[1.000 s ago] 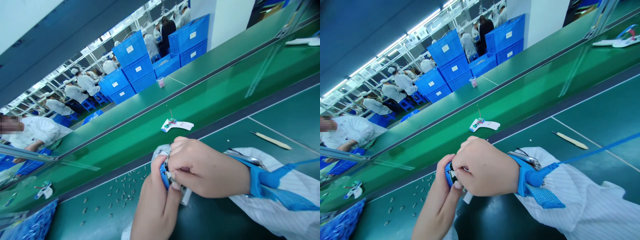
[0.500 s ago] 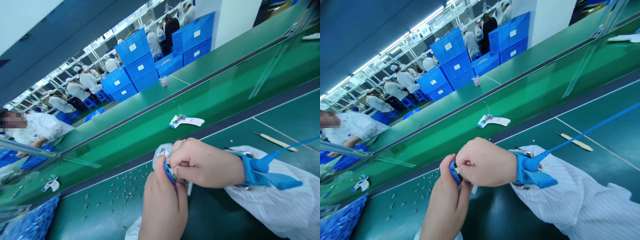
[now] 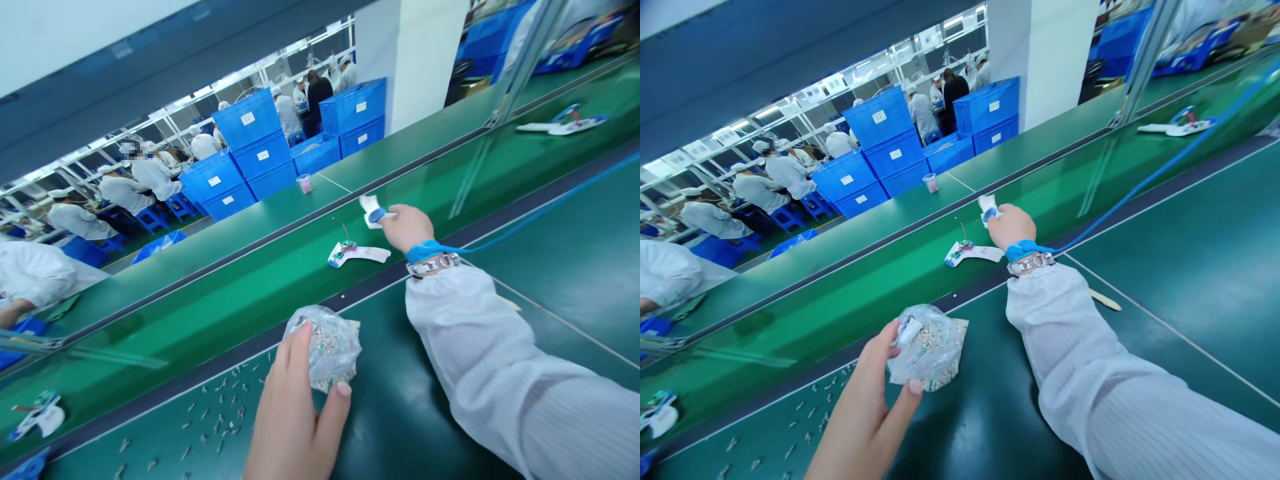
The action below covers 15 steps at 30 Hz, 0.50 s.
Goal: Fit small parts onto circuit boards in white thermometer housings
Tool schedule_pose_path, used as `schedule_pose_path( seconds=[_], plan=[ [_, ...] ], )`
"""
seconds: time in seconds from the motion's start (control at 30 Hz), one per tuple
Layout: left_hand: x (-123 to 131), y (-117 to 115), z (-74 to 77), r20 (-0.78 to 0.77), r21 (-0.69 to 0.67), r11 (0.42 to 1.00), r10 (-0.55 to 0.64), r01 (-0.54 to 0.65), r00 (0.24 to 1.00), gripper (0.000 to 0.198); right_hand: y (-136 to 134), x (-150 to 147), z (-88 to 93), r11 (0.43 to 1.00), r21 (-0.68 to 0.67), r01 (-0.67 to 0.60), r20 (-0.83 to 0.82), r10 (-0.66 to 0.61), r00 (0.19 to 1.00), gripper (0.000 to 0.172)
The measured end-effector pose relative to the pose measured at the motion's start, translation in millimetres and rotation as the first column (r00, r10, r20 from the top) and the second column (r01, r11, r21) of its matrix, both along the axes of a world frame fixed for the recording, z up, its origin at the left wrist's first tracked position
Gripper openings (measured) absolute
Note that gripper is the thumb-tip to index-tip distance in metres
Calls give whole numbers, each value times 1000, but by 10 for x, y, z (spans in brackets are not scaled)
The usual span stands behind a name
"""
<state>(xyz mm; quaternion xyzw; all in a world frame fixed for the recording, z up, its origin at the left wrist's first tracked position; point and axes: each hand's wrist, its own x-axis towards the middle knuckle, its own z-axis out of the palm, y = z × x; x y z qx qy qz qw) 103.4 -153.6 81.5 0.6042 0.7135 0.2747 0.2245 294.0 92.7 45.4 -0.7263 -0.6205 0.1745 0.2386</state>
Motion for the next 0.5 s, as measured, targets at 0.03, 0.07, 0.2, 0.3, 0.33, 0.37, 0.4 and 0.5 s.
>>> schedule_pose_path(
  seconds=[0.03, 0.07, 0.2, 0.3, 0.33, 0.37, 0.4, 0.5],
  plan=[
    [-6, 2, -3, -4, -17, 1000, -26, 26, 1000, 52, 32, 0, -88, 999, -38, -13, 4, 13, 1000, 29],
    [-13, 4, -5, -6, -32, 998, -45, 45, 999, 51, 43, -11, -174, 996, -75, -44, 2, 45, 999, 30],
    [-48, 3, -18, -25, -39, 997, -67, 66, 997, 47, -27, -71, -439, 966, -172, -194, -37, 190, 981, 27],
    [-74, 11, -19, -49, 10, 998, -59, 59, 997, 46, -49, -87, -498, 938, -197, -285, -89, 273, 958, 25],
    [-83, 19, -14, -53, 25, 999, -42, 44, 998, 46, -36, -94, -487, 926, -201, -319, -112, 302, 947, 26],
    [-94, 29, -5, -54, 38, 999, -17, 19, 998, 45, -18, -108, -459, 913, -203, -355, -139, 332, 933, 26],
    [-106, 42, 6, -49, 49, 999, 23, -20, 999, 44, -1, -129, -415, 896, -201, -396, -171, 366, 915, 26],
    [-148, 84, 33, 13, 79, 978, 192, -193, 981, 44, -30, -241, -211, 813, -158, -560, -311, 497, 810, 23]
  ],
)
